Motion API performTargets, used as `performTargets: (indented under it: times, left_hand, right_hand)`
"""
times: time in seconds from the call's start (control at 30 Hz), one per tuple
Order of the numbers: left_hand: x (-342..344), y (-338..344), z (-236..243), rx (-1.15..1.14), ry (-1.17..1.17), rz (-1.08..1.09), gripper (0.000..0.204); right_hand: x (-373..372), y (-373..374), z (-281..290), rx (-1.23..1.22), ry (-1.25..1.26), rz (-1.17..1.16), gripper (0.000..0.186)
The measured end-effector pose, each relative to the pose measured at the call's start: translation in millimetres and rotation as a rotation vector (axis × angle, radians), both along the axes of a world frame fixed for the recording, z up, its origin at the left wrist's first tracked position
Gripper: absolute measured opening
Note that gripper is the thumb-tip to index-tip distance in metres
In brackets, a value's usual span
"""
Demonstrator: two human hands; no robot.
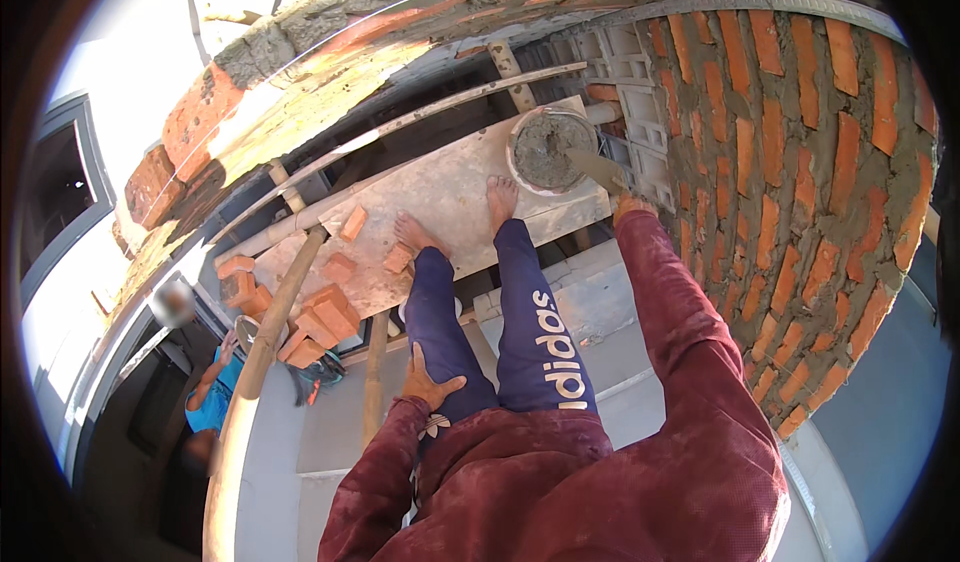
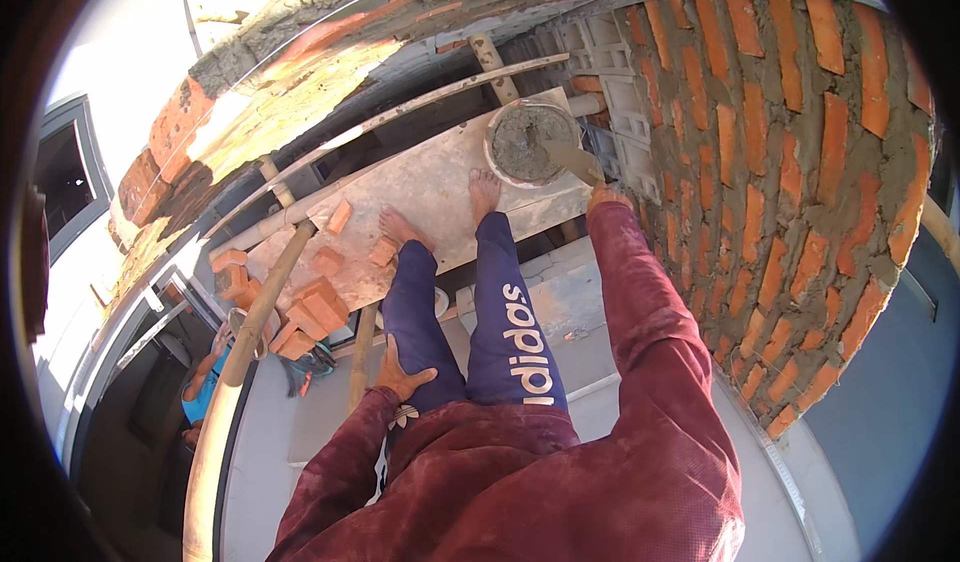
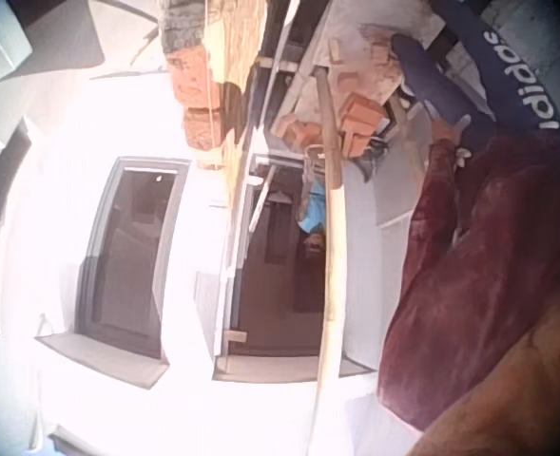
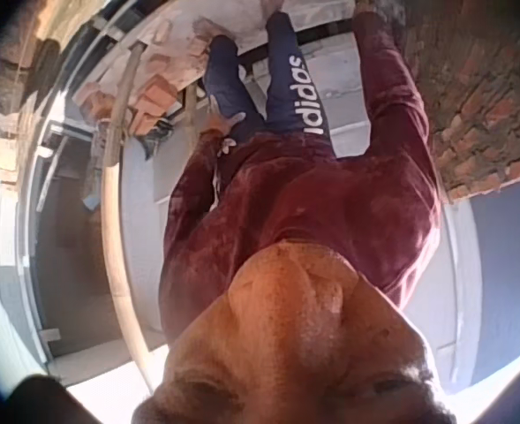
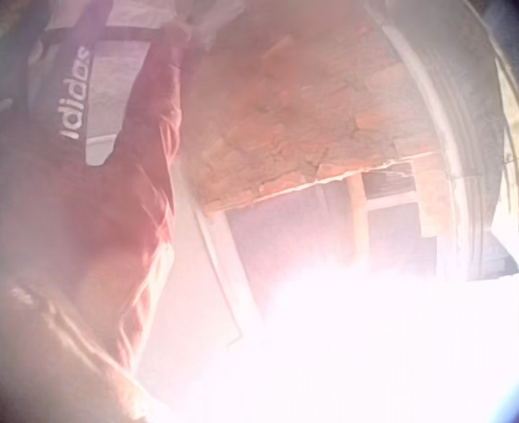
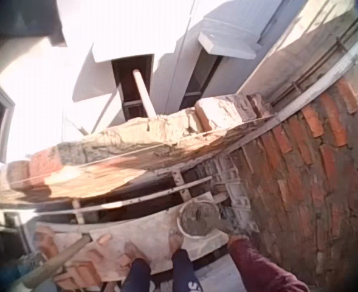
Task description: The person scoops mortar from a bucket using a trowel and applies it to the top of a brick wall. They then pick up a brick, place it onto the mortar, and tap it into position. The person repeats this process, adding mortar and bricks to extend the wall.
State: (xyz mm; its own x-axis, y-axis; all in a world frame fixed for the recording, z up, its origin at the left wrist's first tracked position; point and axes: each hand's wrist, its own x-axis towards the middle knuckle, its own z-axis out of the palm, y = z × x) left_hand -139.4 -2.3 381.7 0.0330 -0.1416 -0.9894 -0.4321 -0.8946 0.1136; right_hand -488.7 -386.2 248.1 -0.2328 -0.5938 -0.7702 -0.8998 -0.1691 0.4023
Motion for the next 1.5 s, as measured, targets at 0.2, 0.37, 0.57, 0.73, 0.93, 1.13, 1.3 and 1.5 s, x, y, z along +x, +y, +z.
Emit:
performTargets:
  times: [0.2, 0.37, 0.57, 0.73, 0.93, 1.13, 1.3, 1.5]
  left_hand:
    - [-11, -37, -55, 0.058, -0.173, -0.145, 0.118]
    - [-16, -37, -73, 0.017, -0.178, -0.360, 0.094]
    - [-21, -37, -92, -0.079, -0.184, -0.423, 0.070]
    - [-22, -24, -103, -0.111, -0.172, -0.502, 0.063]
    - [-24, -18, -108, -0.154, -0.174, -0.473, 0.061]
    - [-22, -26, -109, -0.150, -0.176, -0.500, 0.059]
    - [-19, -31, -110, -0.139, -0.177, -0.491, 0.059]
    - [-7, -41, -110, -0.223, -0.176, -0.499, 0.056]
  right_hand:
    - [-12, 10, -130, -0.189, -0.017, 0.007, 0.036]
    - [11, 40, -157, -0.119, -0.127, -0.108, 0.034]
    - [-8, 43, -123, -0.125, -0.351, -0.294, 0.037]
    - [15, 39, -157, -0.167, -0.454, -0.361, 0.039]
    - [-8, 56, -131, -0.177, -0.277, -0.345, 0.039]
    - [9, 64, -168, -0.270, -0.237, -0.477, 0.036]
    - [22, 68, -220, -0.356, -0.559, -0.633, 0.042]
    - [48, 78, -217, -0.147, -0.923, -1.538, 0.025]
